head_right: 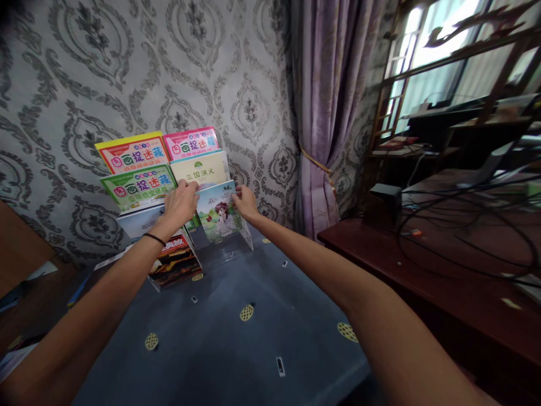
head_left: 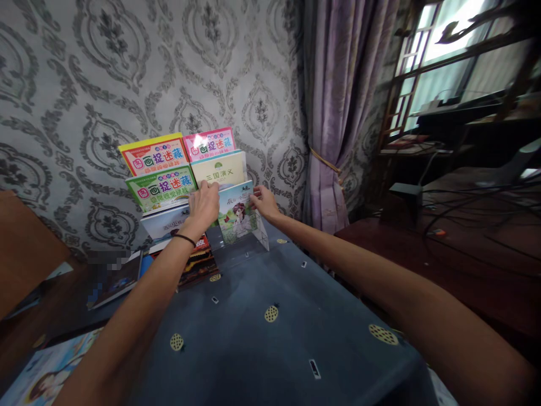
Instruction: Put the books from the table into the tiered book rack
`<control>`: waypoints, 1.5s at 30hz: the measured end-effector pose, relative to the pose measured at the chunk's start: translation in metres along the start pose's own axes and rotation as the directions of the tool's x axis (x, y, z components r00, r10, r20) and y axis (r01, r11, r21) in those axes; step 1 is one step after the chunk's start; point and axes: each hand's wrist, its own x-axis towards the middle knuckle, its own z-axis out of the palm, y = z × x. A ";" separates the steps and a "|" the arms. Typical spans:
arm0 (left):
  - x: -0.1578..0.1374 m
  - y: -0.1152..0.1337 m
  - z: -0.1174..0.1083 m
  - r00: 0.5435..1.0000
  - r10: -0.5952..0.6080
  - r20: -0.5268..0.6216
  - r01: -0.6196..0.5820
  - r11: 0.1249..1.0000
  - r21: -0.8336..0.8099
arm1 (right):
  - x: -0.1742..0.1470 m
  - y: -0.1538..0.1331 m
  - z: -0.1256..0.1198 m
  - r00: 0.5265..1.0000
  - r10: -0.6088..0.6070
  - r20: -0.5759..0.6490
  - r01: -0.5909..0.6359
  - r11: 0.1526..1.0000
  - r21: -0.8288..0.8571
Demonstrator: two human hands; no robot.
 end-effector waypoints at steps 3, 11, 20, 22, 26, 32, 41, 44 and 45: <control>0.000 -0.003 -0.002 1.000 -0.007 0.010 0.007 1.000 -0.009 | 0.000 0.001 0.001 1.000 0.001 0.002 -0.001 1.000 0.009; 0.000 -0.003 -0.006 1.000 0.014 0.015 -0.014 1.000 -0.003 | -0.003 -0.003 0.000 1.000 -0.001 0.007 0.001 1.000 0.000; 0.004 -0.001 -0.004 0.997 0.068 0.023 -0.069 0.996 0.062 | -0.003 -0.004 -0.004 1.000 0.008 0.009 -0.008 0.999 -0.048; 0.006 -0.002 -0.001 0.997 0.069 0.025 -0.071 0.995 0.076 | -0.003 -0.003 -0.004 1.000 0.011 0.008 -0.011 0.999 -0.053; 0.007 -0.003 0.001 0.997 0.070 0.014 -0.071 0.995 0.073 | -0.004 -0.003 -0.004 1.000 0.018 0.015 -0.018 0.999 -0.042; 0.004 -0.004 0.001 0.997 0.078 -0.004 -0.077 0.995 0.065 | -0.007 -0.003 -0.005 0.999 0.030 0.017 -0.030 0.999 -0.015; 0.000 0.000 -0.002 0.995 0.103 -0.005 -0.102 0.994 0.047 | -0.010 -0.001 -0.009 0.999 0.036 0.029 -0.036 0.999 -0.011; -0.003 0.002 -0.004 0.994 0.109 0.000 -0.109 0.993 0.041 | -0.013 -0.002 -0.011 0.999 0.019 0.033 -0.018 1.000 -0.007; -0.004 0.003 -0.005 0.994 0.111 0.003 -0.111 0.993 0.043 | -0.014 -0.002 -0.012 0.999 0.010 0.034 -0.010 1.000 -0.004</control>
